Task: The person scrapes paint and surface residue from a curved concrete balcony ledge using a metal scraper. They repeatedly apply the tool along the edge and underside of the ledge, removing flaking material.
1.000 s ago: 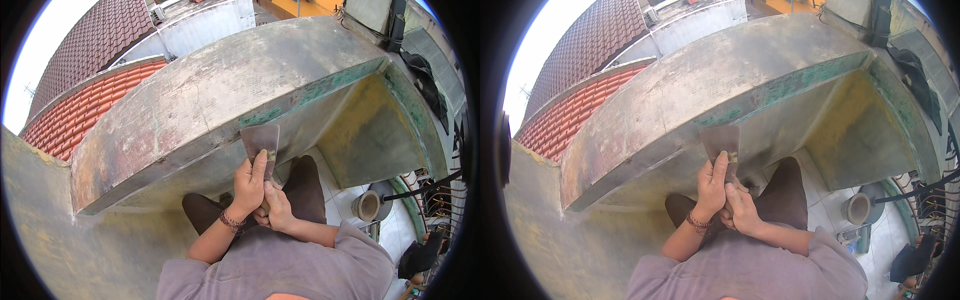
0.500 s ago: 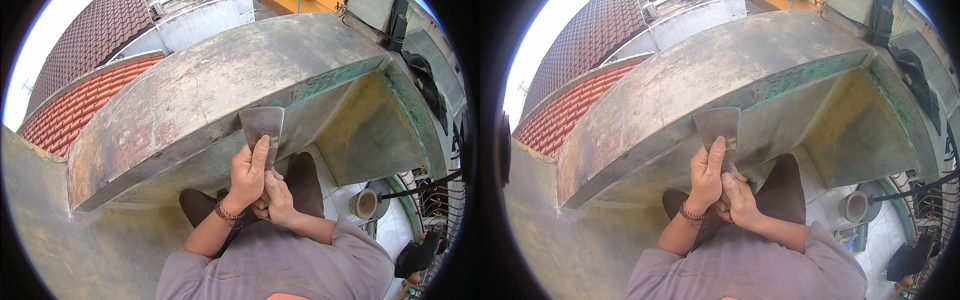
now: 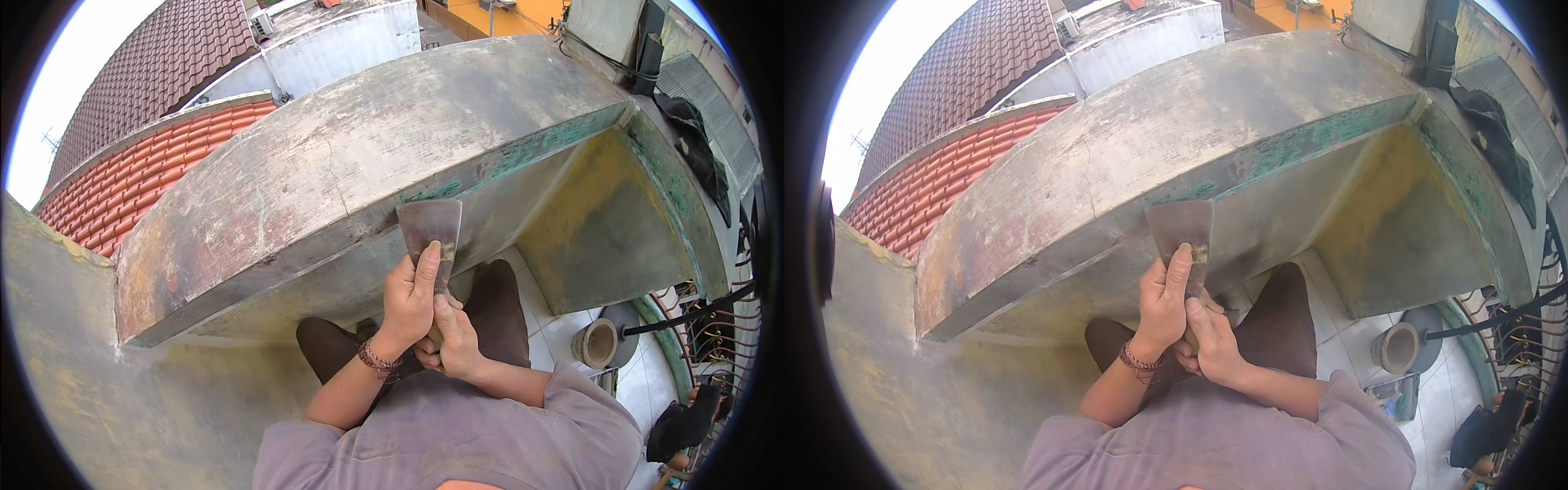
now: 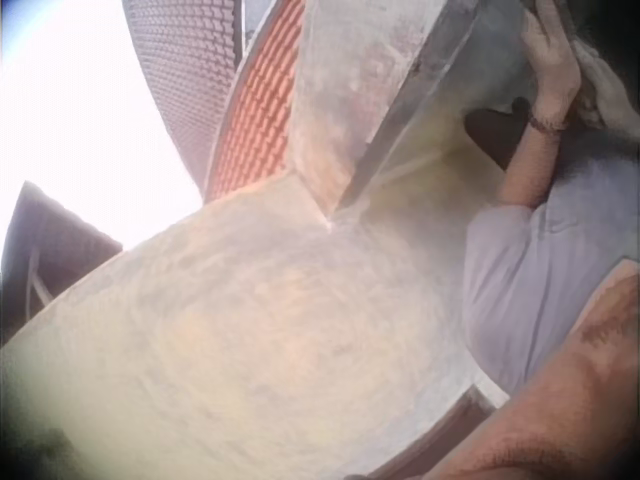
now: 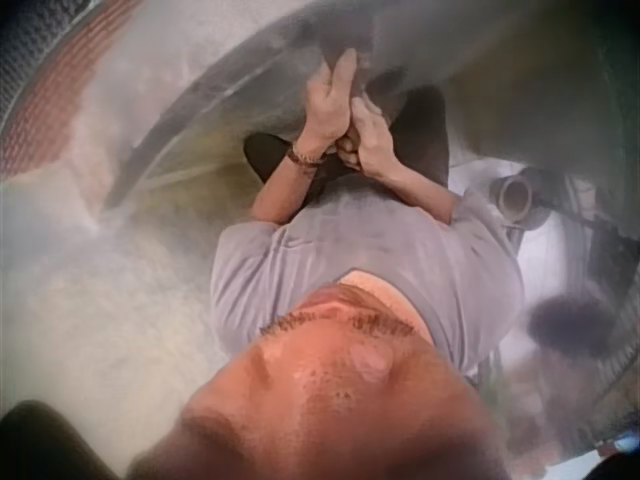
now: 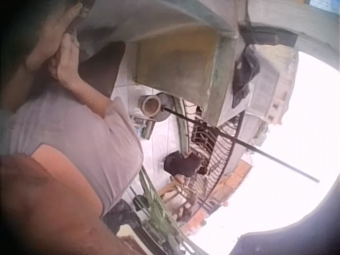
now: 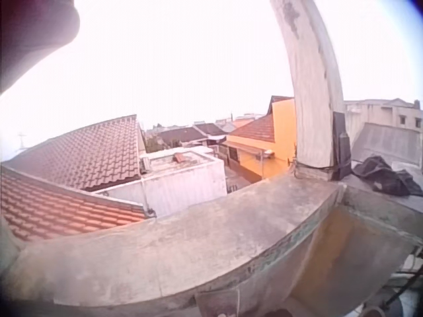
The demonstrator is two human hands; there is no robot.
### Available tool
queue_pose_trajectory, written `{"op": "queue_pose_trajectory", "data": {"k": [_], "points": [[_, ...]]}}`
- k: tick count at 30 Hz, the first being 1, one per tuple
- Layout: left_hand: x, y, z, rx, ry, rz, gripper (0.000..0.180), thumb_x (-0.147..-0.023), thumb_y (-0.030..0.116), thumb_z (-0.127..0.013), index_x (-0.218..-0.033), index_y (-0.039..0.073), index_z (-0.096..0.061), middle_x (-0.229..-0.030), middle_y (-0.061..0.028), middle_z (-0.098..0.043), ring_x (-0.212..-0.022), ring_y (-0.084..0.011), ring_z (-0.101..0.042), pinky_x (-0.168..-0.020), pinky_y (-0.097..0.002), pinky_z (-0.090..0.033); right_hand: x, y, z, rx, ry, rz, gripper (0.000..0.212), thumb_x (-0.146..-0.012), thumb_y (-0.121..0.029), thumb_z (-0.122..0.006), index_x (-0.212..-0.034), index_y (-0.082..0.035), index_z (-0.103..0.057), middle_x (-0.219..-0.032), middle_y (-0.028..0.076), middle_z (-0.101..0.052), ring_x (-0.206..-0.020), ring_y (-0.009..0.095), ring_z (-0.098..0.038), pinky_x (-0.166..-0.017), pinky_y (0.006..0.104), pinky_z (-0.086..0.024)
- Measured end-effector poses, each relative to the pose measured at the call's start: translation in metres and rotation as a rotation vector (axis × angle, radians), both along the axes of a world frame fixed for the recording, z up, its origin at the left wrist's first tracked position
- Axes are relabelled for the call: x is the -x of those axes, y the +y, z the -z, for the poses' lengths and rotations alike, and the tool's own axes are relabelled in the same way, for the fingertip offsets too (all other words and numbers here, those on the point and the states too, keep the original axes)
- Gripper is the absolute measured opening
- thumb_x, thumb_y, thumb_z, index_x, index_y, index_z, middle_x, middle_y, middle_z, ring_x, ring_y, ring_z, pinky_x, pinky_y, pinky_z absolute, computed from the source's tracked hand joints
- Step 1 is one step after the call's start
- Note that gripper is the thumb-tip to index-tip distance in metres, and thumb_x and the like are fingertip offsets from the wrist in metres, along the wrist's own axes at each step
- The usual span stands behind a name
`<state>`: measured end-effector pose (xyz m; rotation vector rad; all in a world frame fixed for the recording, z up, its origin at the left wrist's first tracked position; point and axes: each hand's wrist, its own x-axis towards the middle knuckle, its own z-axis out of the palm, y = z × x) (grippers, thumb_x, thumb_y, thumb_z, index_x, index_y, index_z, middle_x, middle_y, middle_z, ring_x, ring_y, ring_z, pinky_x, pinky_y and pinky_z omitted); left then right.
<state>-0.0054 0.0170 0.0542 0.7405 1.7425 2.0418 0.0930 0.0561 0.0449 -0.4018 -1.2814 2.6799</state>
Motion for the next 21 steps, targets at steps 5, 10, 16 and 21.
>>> {"op": "queue_pose_trajectory", "data": {"k": [5, 10, 16, 21], "points": [[0.005, -0.002, -0.017, -0.028, -0.064, 0.101, 0.034, -0.102, 0.032, -0.050, -0.096, 0.000, -0.059, -0.079, -0.0031, -0.062, -0.055, -0.0071, -0.054, -0.050, -0.0222, -0.044, 0.004, 0.003, 0.002, -0.019, 0.033, -0.024, 0.045, -0.101, -0.054, -0.030, -0.098, -0.011, -0.045, -0.059, 0.003, -0.042, -0.038, 0.011, -0.037, -0.032, 0.0234, -0.028], [0.005, 0.000, -0.001, -0.023, -0.010, 0.073, 0.034, -0.101, 0.032, -0.049, -0.095, 0.000, -0.057, -0.077, -0.0039, -0.062, -0.055, -0.0095, -0.057, -0.048, -0.0243, -0.047, 0.000, -0.001, 0.003, 0.057, 0.023, 0.004, 0.042, -0.104, -0.044, -0.028, -0.097, -0.007, -0.047, -0.060, 0.002, -0.044, -0.039, 0.009, -0.039, -0.034, 0.0228, -0.031], [0.007, -0.004, -0.014, -0.056, -0.108, 0.137, 0.034, -0.102, 0.032, -0.048, -0.097, -0.001, -0.056, -0.077, -0.0063, -0.061, -0.051, -0.0152, -0.062, -0.045, -0.0279, -0.051, 0.003, 0.002, -0.004, 0.011, 0.031, -0.027, 0.041, -0.104, -0.045, -0.029, -0.098, -0.009, -0.046, -0.060, 0.002, -0.044, -0.040, 0.009, -0.039, -0.034, 0.0226, -0.031], [0.009, -0.002, -0.003, -0.010, -0.016, 0.108, 0.035, -0.102, 0.032, -0.048, -0.097, -0.001, -0.055, -0.075, -0.0062, -0.061, -0.051, -0.0152, -0.061, -0.045, -0.0278, -0.051, 0.003, 0.003, -0.001, 0.032, 0.011, -0.019, 0.041, -0.104, -0.045, -0.028, -0.098, -0.009, -0.046, -0.061, 0.002, -0.044, -0.040, 0.009, -0.040, -0.035, 0.0230, -0.031]]}}
